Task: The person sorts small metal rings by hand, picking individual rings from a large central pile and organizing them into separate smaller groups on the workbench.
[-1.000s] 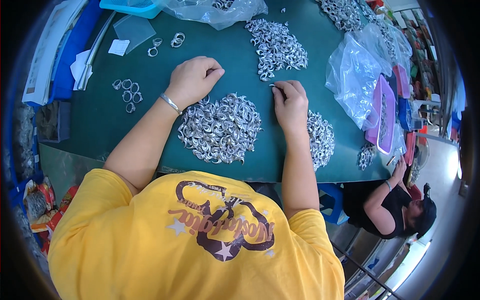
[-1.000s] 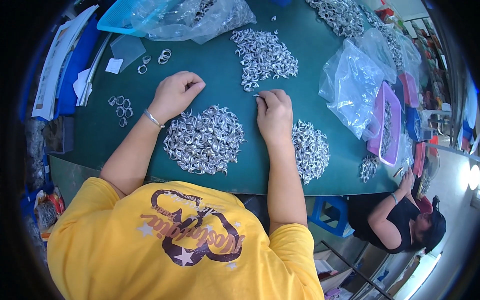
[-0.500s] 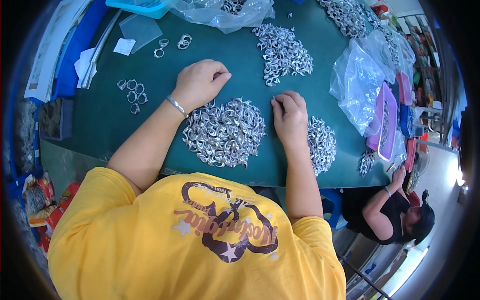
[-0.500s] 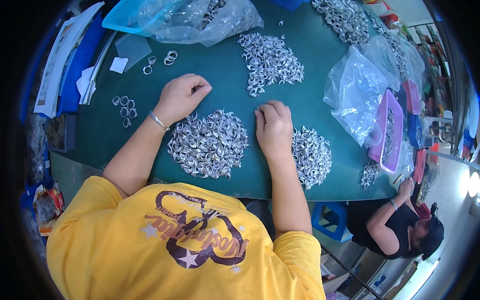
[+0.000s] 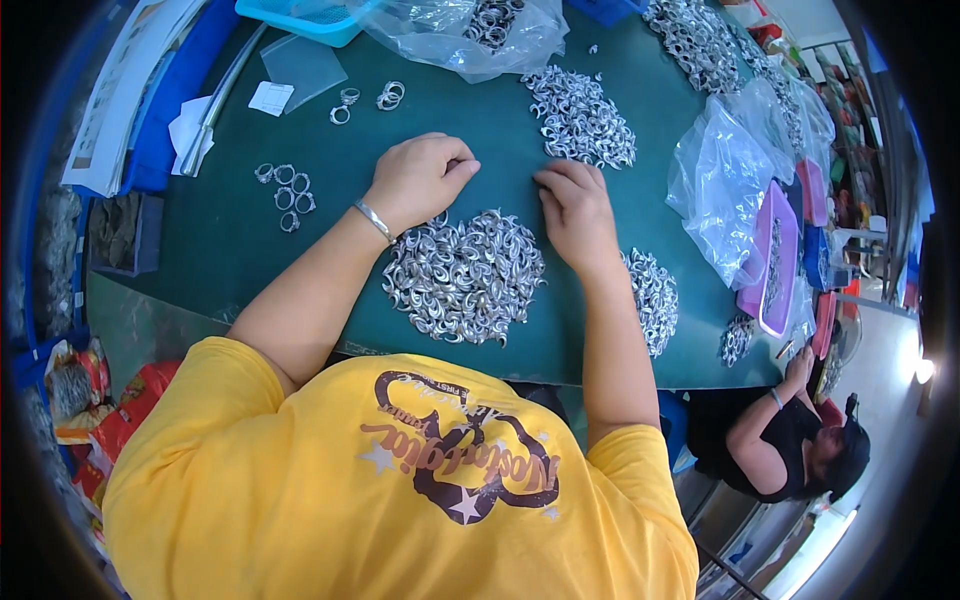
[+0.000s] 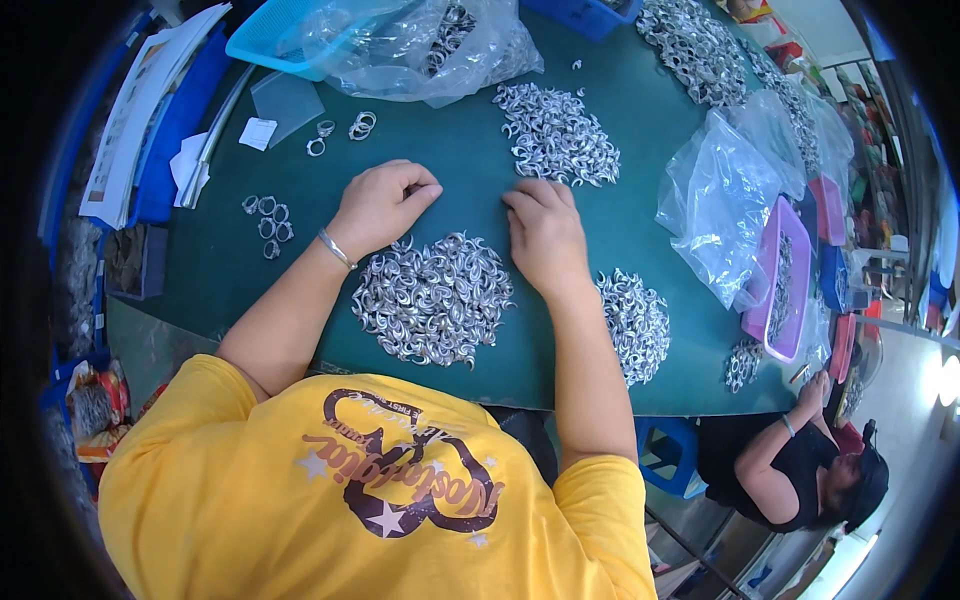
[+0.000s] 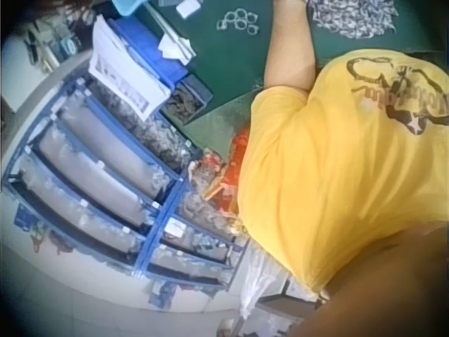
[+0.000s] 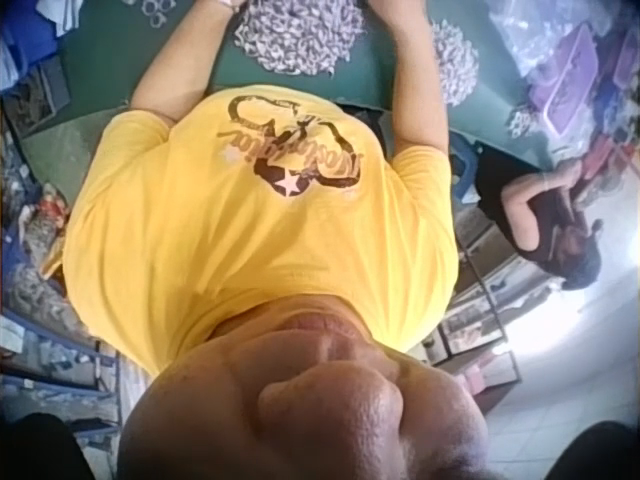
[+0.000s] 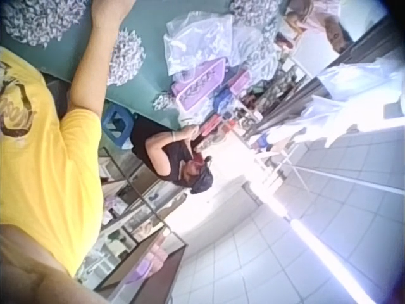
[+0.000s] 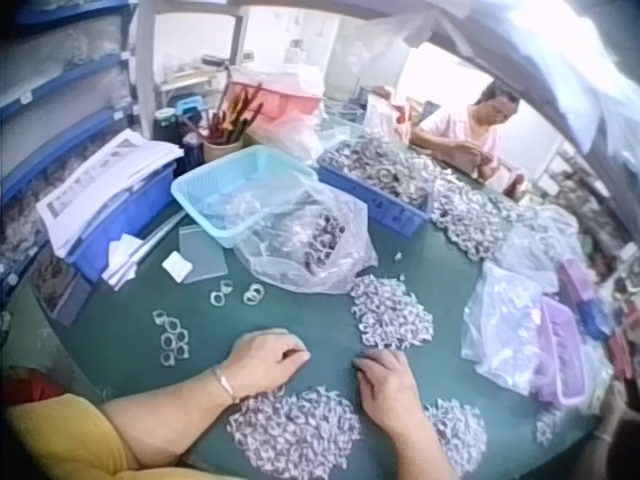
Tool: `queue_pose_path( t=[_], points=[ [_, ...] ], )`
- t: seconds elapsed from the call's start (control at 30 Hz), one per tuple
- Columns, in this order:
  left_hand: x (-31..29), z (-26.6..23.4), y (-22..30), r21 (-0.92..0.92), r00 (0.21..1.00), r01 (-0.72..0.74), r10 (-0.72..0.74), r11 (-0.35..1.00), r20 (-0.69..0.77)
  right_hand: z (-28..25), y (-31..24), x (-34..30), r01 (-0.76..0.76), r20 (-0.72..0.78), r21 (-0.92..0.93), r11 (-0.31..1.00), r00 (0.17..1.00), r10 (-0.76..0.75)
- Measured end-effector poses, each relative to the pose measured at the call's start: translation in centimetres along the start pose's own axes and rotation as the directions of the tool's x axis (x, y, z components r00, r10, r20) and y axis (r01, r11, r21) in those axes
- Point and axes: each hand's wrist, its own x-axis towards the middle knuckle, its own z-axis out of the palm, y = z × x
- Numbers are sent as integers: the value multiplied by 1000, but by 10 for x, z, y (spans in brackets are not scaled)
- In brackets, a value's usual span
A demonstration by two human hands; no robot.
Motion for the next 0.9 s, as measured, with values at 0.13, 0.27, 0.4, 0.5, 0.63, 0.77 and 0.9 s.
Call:
queue_pose_path(
  t=[0.13, 0.27, 0.4, 0.5, 0.63, 0.77, 0.9],
  points=[
    [-1, 2, -2, 11, 999, -32, 32, 999, -8, -20, 10, -28, -219, -33, -46, 975, 975, 218],
    [-2, -1, -4, 17, 1000, -5, 5, 1000, -9, -35, 14, -43, -306, -61, 132, 943, 947, 316],
    [-1, 1, -3, 22, 1000, 5, -5, 1000, 2, -45, 9, -48, -343, -105, -11, 939, 935, 340],
    [0, 0, -1, 29, 1000, 17, -18, 999, 21, -32, -5, -48, -149, -24, -49, 988, 989, 148],
    [-1, 0, -2, 34, 1000, 9, -10, 999, 25, -34, -13, -60, -257, -22, -105, 961, 966, 256],
    [-1, 0, -4, 23, 1000, 7, -8, 1000, 11, -42, -9, -61, -297, -71, -78, 952, 954, 292],
    [0, -1, -1, 22, 1000, 11, -11, 1000, 23, -36, -17, -60, -145, -40, -110, 983, 989, 141]
  ],
)
